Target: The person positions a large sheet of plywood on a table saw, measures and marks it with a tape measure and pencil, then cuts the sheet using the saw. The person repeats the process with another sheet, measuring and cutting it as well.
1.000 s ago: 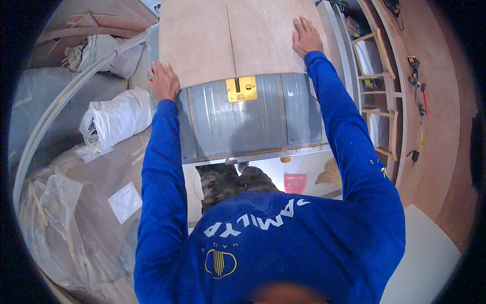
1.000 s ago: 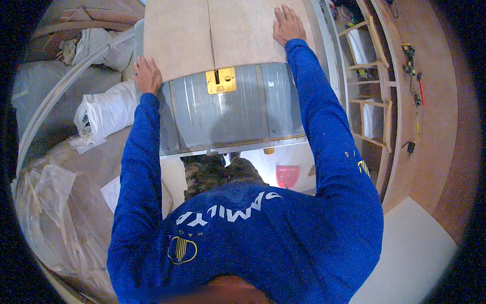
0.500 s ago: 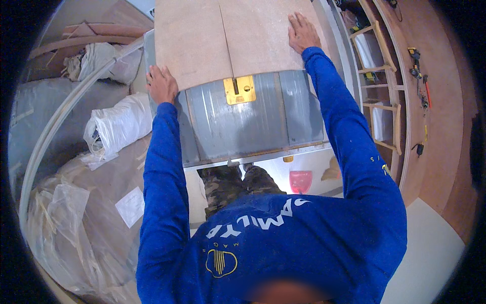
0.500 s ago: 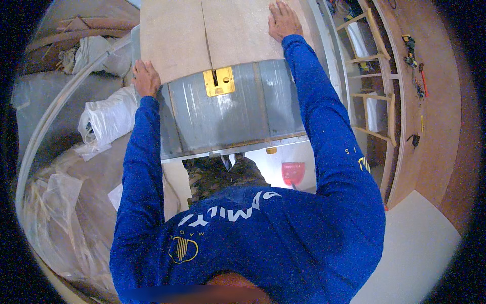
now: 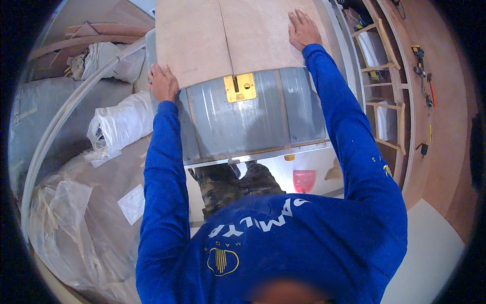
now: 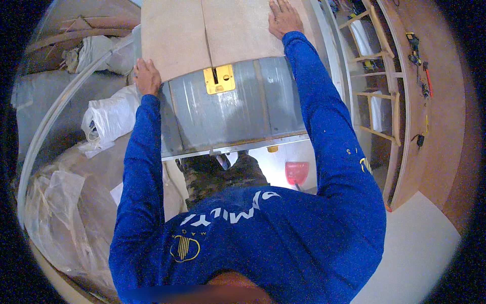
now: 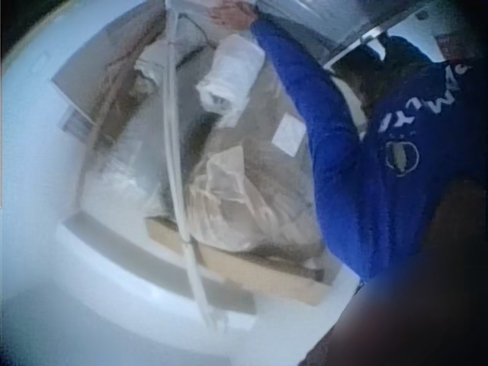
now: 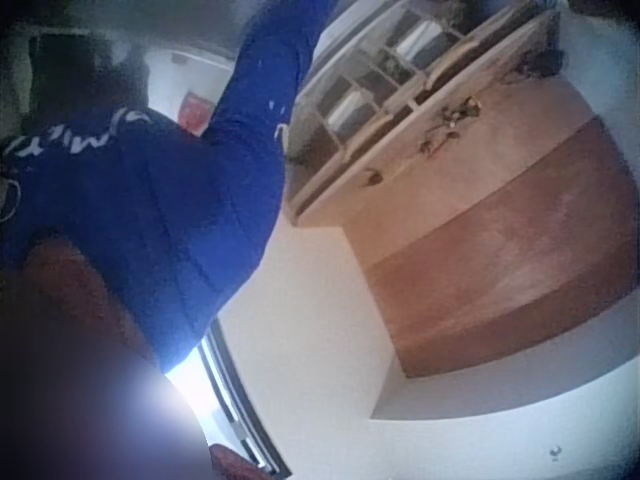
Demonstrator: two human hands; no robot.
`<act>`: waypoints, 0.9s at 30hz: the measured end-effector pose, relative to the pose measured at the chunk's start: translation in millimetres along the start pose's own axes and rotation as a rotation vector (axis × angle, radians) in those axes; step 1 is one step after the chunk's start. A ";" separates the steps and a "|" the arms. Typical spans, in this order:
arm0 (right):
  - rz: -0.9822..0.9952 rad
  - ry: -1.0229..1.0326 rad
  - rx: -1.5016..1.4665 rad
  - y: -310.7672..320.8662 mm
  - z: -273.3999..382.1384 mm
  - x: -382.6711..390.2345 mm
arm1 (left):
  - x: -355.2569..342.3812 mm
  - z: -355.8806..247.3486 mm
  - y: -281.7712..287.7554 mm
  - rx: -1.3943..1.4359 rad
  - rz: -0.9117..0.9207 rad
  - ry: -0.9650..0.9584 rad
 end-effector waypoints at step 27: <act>0.024 -0.025 0.034 1.6 3.7 -0.8 | 2.1 -5.3 8.1 0.007 0.018 0.002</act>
Point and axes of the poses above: each hand's wrist, its own x-axis away from the middle knuckle, its own y-axis out of the back of the hand, z = x × y, the point moved 8 cm from there along -x, towards the middle knuckle, and after that the axes turned 8 degrees about -x, right-handed, at the moved point
